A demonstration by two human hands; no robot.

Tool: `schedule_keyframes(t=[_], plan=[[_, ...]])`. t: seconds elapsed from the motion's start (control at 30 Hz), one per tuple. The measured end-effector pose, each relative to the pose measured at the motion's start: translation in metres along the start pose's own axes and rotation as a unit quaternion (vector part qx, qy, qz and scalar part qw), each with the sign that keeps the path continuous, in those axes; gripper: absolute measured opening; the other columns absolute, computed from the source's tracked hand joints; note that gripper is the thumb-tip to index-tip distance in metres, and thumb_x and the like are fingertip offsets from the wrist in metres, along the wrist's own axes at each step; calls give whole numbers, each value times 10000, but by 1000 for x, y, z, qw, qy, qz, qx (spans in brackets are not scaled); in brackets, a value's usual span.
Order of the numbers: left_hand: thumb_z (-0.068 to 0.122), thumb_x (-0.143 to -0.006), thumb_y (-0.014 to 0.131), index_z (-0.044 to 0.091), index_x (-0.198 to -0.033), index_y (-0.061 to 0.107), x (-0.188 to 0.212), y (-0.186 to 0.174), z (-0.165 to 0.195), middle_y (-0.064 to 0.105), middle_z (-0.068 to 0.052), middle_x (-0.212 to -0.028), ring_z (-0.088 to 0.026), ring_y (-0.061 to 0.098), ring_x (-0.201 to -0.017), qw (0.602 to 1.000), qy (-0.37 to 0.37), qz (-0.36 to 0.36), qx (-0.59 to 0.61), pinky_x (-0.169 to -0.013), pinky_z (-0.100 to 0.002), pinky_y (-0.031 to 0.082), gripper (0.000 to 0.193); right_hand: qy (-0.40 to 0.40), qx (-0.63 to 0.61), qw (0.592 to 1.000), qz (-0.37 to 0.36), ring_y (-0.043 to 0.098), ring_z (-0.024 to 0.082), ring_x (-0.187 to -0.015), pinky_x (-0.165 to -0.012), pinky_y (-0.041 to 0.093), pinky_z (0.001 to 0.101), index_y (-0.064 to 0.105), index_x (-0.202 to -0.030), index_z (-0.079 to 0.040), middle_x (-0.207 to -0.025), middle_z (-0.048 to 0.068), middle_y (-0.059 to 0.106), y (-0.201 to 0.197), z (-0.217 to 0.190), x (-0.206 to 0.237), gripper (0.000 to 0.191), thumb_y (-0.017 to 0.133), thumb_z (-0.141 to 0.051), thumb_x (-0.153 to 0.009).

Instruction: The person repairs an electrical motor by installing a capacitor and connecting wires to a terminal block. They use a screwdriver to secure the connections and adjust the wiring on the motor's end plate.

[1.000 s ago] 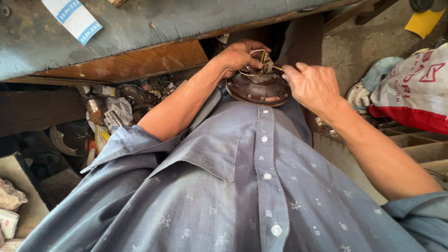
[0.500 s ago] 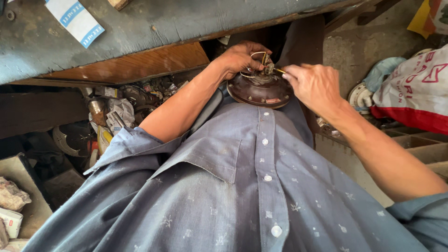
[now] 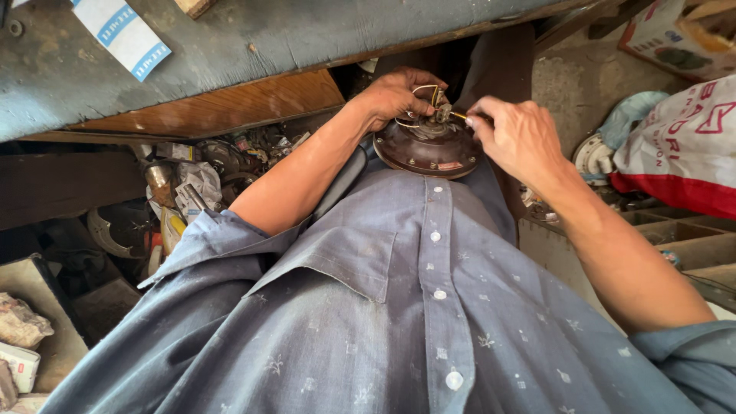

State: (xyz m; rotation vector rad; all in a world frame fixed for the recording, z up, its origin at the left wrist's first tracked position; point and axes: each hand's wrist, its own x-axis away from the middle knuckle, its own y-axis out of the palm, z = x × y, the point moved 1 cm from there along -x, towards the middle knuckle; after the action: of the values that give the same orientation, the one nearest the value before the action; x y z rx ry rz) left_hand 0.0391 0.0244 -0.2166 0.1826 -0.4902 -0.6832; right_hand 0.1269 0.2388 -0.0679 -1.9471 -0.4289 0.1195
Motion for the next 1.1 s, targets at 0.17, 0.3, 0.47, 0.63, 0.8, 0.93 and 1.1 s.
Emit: schedule_keyframes(t=[0.17,0.3,0.47,0.63,0.8,0.93,1.1], plan=[[-96,-780,767,27,-1293,672,0,-1,-1,771,-85,-1120,-177,715,-991,1000,-7,13,-13,-799,-266,575,535,-140,138,977,80,713,324,-796,-681,553,423,788,-1044,-106,-876,84,716,1,-2,9,156,737,-217,-946],[-96,-779,759,29,-1289,675,0,-1,-1,777,-82,-1126,-170,721,-1005,1000,-2,2,-13,-794,-259,575,532,-59,57,997,11,699,315,-719,-661,547,429,784,-1084,-105,-850,73,734,7,3,1,157,707,-198,-985],[-90,-778,769,30,-1292,678,0,-1,-1,770,-85,-1111,-179,704,-973,1000,-15,10,-18,-744,-276,561,536,78,-118,986,-92,714,292,-657,-674,559,424,728,-1100,-80,-820,35,752,7,12,-11,181,611,-183,-1008],[-96,-769,766,26,-1285,677,0,1,-4,774,-82,-1125,-169,724,-998,1000,-6,10,0,-797,-262,589,537,-99,71,991,50,704,355,-767,-670,548,456,755,-1003,-48,-846,137,721,4,-1,7,201,682,-227,-947],[-93,-773,767,29,-1282,677,-1,1,-4,774,-88,-1121,-178,719,-986,1000,-7,12,-12,-780,-272,580,531,-23,42,999,-5,702,374,-688,-655,551,482,769,-1009,-67,-767,145,730,4,-1,-2,184,696,-235,-988],[-102,-777,768,23,-1278,680,-2,1,-6,777,-89,-1120,-177,734,-1011,1000,0,12,3,-840,-260,601,524,-16,18,998,-50,711,350,-664,-672,562,460,732,-1105,-38,-711,158,712,3,3,-6,227,664,-232,-1007],[-110,-785,747,26,-1280,678,-4,0,-8,775,-91,-1113,-179,725,-995,1000,-5,3,4,-802,-269,582,518,-198,162,966,47,722,331,-830,-715,563,431,724,-1170,-75,-876,145,738,1,0,7,239,674,-180,-961]])
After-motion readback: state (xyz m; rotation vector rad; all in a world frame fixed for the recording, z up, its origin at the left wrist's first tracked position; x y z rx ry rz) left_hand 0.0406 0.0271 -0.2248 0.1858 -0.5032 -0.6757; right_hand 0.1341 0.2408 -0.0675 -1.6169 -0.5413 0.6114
